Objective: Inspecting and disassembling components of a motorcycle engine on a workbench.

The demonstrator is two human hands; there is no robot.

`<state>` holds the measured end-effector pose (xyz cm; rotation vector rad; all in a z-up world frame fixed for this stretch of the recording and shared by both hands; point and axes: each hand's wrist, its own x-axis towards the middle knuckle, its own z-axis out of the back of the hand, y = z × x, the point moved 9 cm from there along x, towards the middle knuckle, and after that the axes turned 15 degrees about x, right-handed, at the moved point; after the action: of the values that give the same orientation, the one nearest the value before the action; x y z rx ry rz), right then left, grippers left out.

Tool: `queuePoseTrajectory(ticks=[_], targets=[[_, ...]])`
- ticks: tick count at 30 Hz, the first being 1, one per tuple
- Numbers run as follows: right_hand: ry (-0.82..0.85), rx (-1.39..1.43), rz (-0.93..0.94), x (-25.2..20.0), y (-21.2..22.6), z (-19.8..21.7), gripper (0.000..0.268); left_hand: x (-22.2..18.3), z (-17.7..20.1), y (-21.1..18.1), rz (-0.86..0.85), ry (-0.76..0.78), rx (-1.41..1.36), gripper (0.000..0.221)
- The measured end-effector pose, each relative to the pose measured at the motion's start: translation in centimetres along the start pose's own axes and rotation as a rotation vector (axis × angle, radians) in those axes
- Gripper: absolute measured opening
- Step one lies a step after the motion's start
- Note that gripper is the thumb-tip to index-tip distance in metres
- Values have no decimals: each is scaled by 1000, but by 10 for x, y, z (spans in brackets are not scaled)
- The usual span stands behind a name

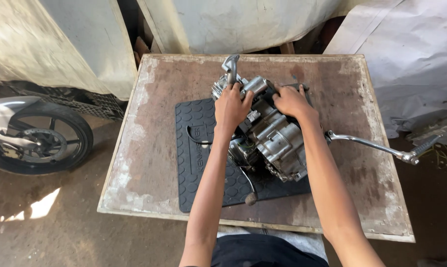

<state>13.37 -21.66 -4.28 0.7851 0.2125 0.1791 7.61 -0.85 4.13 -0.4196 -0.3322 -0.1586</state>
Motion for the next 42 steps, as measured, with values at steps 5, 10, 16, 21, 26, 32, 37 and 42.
queuePoseTrajectory(ticks=[5, 10, 16, 21, 26, 32, 37, 42], targets=[[24, -27, -40, -59, 45, 15, 60, 5, 3, 2, 8, 36, -16, 53], [7, 51, -55, -120, 80, 19, 58, 2, 10, -6, 9, 41, -61, 55], [-38, 9, -14, -74, 68, 24, 54, 3, 2, 2, 31, 16, -24, 55], [25, 99, -136, -7, 42, 17, 58, 1, 2, 4, 40, -10, -34, 54], [13, -119, -129, 49, -37, -15, 60, 2, 0, 8, 47, -2, -49, 54], [28, -40, -105, -3, 20, 0, 68, -1, 4, 8, 55, 4, -86, 53], [34, 15, -55, -65, 73, 18, 61, -4, 19, -1, 31, -4, -115, 51], [-80, -198, 9, -152, 110, 20, 62, 1, 10, 6, 82, 23, -79, 51]])
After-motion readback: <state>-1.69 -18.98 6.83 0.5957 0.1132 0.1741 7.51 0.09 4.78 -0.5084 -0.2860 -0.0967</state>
